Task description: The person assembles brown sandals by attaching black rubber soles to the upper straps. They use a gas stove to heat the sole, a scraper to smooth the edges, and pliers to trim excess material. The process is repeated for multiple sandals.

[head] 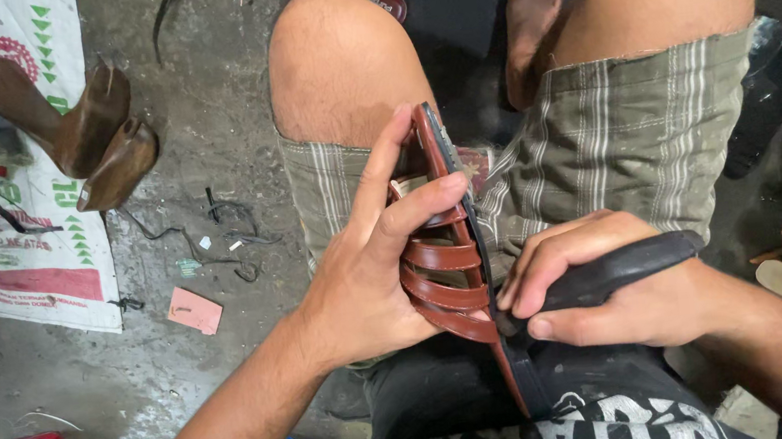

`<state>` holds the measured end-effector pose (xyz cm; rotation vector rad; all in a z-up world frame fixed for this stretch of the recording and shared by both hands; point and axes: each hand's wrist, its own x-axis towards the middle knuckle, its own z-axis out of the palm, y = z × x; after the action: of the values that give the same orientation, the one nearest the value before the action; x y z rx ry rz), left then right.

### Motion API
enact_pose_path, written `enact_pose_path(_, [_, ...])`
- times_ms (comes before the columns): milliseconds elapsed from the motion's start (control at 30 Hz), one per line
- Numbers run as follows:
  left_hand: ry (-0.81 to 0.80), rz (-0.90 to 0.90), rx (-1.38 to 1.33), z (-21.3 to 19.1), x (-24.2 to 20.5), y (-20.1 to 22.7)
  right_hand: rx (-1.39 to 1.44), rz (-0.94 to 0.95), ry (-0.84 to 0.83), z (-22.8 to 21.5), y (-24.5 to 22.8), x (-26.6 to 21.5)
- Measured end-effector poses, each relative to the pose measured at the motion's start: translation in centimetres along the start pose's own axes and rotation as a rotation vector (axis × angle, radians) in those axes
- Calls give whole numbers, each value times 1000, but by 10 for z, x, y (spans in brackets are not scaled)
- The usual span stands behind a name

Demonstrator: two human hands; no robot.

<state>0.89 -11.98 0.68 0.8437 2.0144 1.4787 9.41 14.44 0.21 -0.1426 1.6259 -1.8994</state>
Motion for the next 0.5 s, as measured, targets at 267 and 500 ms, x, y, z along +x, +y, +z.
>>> enact_pose_path(267, [-85,-11,-83,-14,-2,0,-15,-192,81,3,6,7])
enact_pose_path(500, [-56,-25,60,-9,7,2,-79,-25,8,-10,-7,17])
